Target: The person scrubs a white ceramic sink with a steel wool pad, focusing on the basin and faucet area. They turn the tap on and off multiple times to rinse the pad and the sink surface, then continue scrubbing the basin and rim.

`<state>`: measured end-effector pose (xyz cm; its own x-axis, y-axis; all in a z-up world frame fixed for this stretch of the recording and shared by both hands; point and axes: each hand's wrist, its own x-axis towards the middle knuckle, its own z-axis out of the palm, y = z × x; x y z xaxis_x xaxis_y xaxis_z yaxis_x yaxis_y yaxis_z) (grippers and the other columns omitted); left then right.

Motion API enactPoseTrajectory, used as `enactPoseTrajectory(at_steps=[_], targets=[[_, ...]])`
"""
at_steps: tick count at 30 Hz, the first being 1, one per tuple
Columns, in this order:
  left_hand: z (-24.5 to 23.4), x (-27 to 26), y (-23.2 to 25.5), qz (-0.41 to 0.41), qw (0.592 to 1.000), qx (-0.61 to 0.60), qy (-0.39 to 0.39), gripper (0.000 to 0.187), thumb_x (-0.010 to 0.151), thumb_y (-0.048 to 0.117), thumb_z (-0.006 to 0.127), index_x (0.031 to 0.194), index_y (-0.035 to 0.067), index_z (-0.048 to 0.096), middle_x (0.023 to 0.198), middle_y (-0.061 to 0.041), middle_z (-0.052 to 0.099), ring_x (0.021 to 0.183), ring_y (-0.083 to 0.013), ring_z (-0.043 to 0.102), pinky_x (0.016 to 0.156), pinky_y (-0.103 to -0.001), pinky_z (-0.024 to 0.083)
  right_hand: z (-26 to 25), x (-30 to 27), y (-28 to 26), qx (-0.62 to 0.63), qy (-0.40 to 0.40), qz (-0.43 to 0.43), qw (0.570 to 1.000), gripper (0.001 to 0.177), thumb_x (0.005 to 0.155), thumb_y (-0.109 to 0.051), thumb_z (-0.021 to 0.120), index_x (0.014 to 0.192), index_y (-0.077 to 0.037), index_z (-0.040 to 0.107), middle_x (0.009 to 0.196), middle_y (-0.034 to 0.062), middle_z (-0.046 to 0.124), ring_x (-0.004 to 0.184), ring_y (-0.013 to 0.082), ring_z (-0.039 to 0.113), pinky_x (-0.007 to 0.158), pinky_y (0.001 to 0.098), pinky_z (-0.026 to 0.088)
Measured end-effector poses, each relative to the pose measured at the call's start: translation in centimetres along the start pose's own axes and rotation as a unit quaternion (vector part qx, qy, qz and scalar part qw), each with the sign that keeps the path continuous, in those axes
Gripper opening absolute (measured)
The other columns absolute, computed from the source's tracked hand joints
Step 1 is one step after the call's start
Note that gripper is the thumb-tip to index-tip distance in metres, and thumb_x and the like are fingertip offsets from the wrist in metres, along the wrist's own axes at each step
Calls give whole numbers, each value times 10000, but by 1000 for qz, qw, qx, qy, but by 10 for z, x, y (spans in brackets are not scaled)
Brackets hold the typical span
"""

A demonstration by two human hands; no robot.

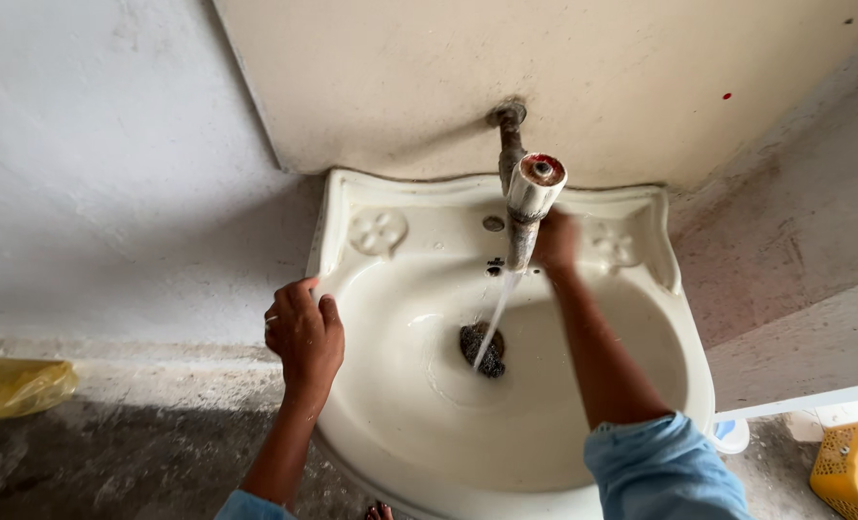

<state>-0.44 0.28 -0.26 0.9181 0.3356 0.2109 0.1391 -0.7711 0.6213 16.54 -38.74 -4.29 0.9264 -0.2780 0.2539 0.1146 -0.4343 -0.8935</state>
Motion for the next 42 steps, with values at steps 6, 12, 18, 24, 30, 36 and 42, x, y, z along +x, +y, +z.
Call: enactPoseTrajectory(at_steps=[6,12,18,24,30,36,42], targets=[[5,3,1,47,996,66,20,369,948,239,642,1287,119,561,1362,-154,508,1303,-356,461,1103,-613,275,0,-100,-68,225,-237,-172,929,342,977,-164,545,1246,-10,690,1276,70,690,1016,131,622,896,293,538],[36,-31,20,119,992,-45,7,301,974,247,619,1260,161,584,1254,-78,614,1073,-232,598,1048,-484,412,25,-187,-83,432,-12,434,790,261,1009,-174,386,825,-81,547,750,81,585,642,188,532,539,312,465],[86,-51,135,-227,777,-510,-291,358,1041,385,437,1201,124,621,1131,-60,651,1025,-169,603,903,-374,495,28,-146,-86,583,17,401,706,276,982,-147,313,832,-45,520,697,74,524,606,178,486,565,329,494],[101,-36,205,-325,637,-653,-250,410,1071,398,436,1082,75,688,1014,-64,672,919,-162,606,835,-354,515,5,-117,-116,518,57,332,786,257,1007,-121,351,971,25,561,877,146,642,761,254,608,742,385,551],[113,-60,207,-281,737,-590,-175,355,1060,318,460,1004,41,676,929,-79,692,824,-174,632,733,-356,528,4,-117,-64,437,45,365,821,184,978,-113,481,878,5,581,845,139,641,765,266,592,745,400,526],[76,-94,276,-249,727,-622,-154,404,1064,300,418,953,31,699,950,-108,723,884,-186,685,787,-337,538,-83,-126,-118,250,-64,325,910,407,902,-202,359,856,34,687,882,179,739,835,288,673,852,355,526],[-7,-41,366,77,814,-559,141,351,1147,240,443,1122,-52,636,1096,-213,650,1043,-303,586,948,-416,473,-129,-69,-316,237,-114,195,945,398,994,-251,424,1083,57,661,1018,217,715,923,284,693,876,410,592]])
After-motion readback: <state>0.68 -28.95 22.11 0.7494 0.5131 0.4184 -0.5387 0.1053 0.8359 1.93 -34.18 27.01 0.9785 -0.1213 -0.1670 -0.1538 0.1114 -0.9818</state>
